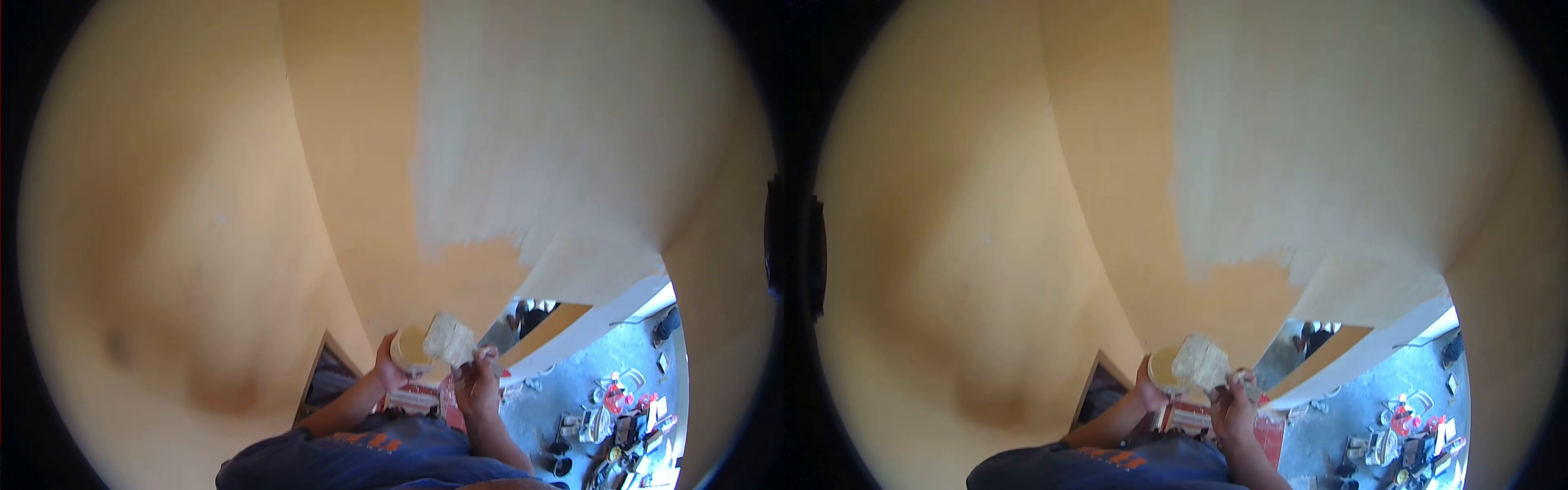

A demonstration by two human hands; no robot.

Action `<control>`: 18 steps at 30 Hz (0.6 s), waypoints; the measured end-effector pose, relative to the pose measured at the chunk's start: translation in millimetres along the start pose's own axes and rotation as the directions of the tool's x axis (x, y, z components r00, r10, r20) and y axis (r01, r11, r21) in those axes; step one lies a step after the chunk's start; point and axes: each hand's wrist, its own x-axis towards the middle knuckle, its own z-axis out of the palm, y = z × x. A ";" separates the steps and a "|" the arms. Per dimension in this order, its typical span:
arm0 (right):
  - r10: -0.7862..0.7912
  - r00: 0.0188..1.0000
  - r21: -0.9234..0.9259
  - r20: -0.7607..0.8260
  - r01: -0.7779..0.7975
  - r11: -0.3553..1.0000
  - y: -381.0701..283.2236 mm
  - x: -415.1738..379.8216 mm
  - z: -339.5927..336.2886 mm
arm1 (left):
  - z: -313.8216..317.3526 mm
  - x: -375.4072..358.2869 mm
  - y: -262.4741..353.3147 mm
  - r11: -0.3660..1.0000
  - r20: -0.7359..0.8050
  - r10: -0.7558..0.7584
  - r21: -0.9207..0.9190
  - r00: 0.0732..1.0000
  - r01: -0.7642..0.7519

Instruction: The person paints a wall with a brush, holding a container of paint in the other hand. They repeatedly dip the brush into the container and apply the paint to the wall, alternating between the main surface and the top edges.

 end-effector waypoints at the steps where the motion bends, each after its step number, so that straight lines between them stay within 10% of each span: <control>1: 0.001 0.999 -0.054 0.038 0.001 0.999 -0.2 2.5 -4.2 | 1.6 0.3 0.0 1.000 0.001 -0.008 0.008 1.000 0.008; 9: -0.126 0.989 -0.201 0.080 0.139 0.970 3.0 6.1 -2.6 | -0.9 4.6 8.8 0.999 0.114 -0.038 0.006 0.993 0.037; 15: -0.202 0.969 -0.321 0.145 0.239 0.916 -1.1 5.5 -1.7 | 18.5 1.8 14.1 0.997 -0.130 0.013 0.081 0.991 -0.002; 18: -0.205 0.960 -0.410 0.193 0.268 0.872 -5.9 10.2 -1.5 | 14.0 5.3 15.6 1.000 0.132 -0.016 0.011 0.991 0.014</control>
